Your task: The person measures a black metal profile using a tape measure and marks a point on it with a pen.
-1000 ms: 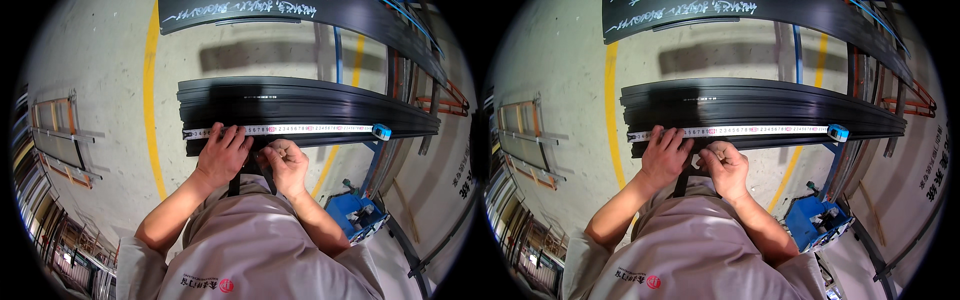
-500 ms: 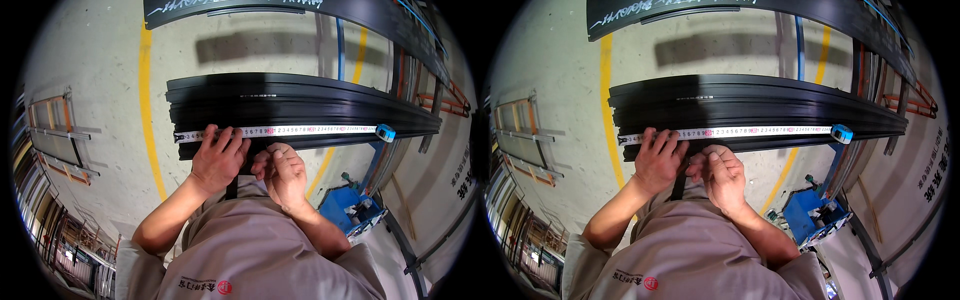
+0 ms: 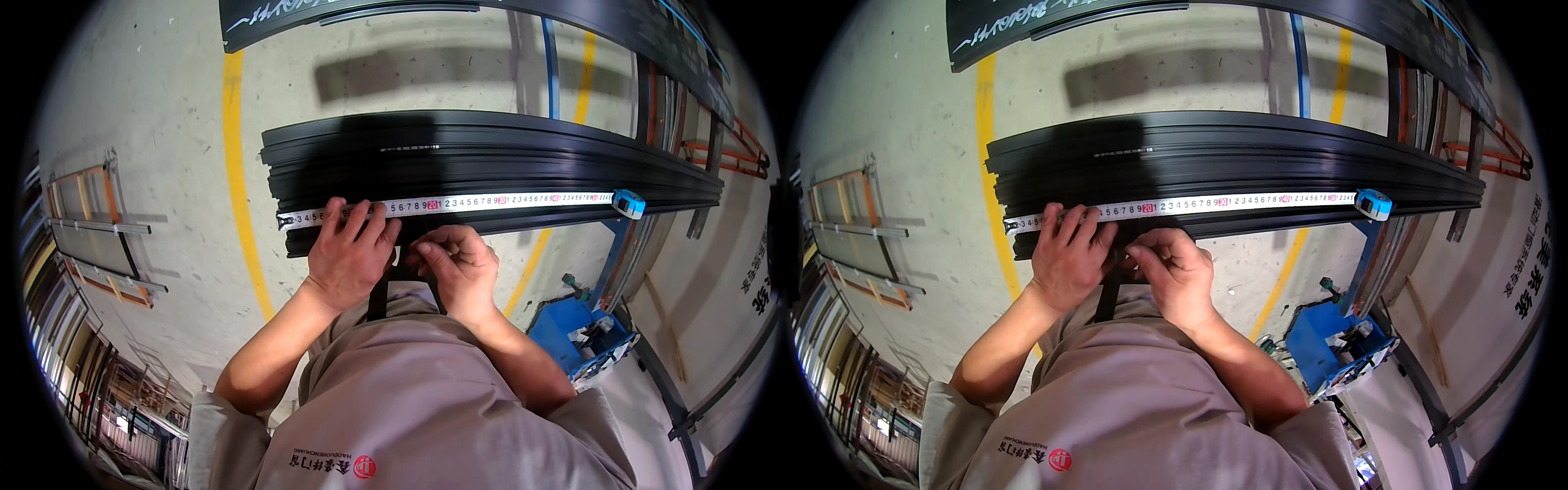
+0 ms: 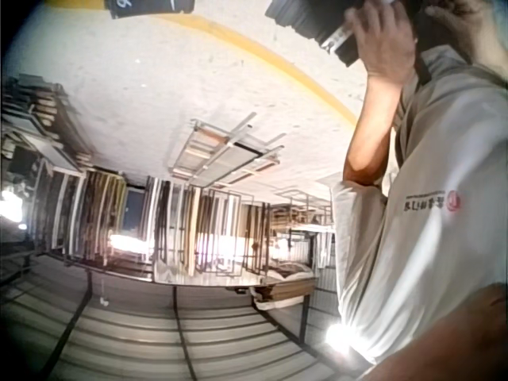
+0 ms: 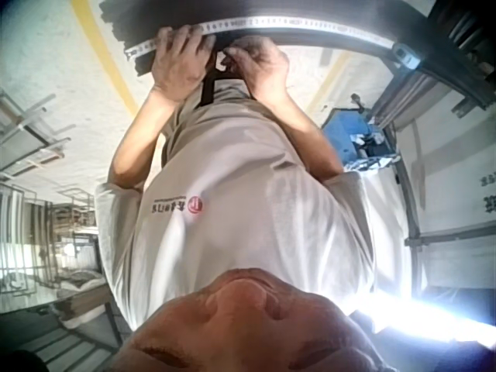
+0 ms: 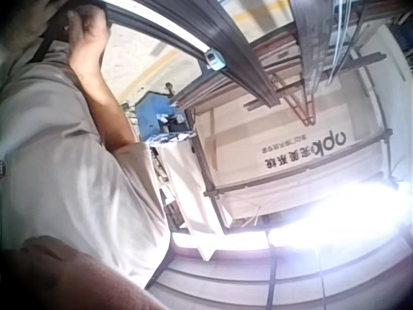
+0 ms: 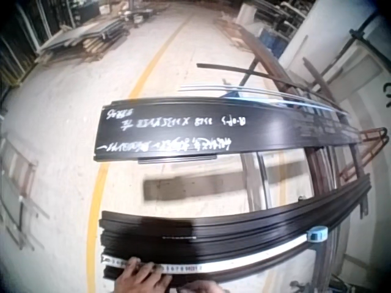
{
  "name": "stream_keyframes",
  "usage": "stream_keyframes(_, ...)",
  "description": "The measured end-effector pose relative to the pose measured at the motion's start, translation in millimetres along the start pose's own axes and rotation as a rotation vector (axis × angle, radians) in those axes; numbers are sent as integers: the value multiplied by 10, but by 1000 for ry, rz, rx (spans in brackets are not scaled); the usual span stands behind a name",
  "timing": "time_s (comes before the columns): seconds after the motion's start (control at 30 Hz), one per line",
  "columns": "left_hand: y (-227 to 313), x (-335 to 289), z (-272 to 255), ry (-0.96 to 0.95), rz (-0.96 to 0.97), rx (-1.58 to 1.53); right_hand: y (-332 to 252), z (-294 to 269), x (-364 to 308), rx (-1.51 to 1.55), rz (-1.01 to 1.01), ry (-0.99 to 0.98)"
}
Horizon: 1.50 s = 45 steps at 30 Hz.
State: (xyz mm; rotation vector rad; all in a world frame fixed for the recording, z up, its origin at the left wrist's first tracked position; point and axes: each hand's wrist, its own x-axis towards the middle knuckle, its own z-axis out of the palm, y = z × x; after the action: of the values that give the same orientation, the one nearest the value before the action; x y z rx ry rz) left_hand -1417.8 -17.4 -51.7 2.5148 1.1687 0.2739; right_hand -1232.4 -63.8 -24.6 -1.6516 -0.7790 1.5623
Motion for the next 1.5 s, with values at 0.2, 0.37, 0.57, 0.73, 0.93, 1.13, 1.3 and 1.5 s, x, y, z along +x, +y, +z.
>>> stream_keyframes(0.2, -13, 4, -19, -8, 12, 2, -127, 80, 33, 161, 149, 48)
stream_keyframes(0.37, -14, 8, -19, -25, 1, -22, -31, 104, -5, 580, 136, 22)
stream_keyframes(0.57, -17, 29, -13, 8, 13, -1, 7, 73, -2, 164, -32, -10)
stream_keyframes(0.73, -13, 56, -25, 34, 19, 8, -64, 4, 42, 234, 143, -10)
stream_keyframes(0.93, -11, 19, -4, 16, 14, -2, -66, 90, 19, 455, 135, 31)
stream_keyframes(1.13, -5, 0, -24, -19, 5, -18, -165, 21, 75, -39, 163, -17)
stream_keyframes(1.3, -25, -8, 2, -26, 25, 6, -134, -38, 114, 399, 216, -56)
stream_keyframes(1.5, -17, -28, 21, -13, 15, 13, -131, 8, 95, 289, 97, -60)
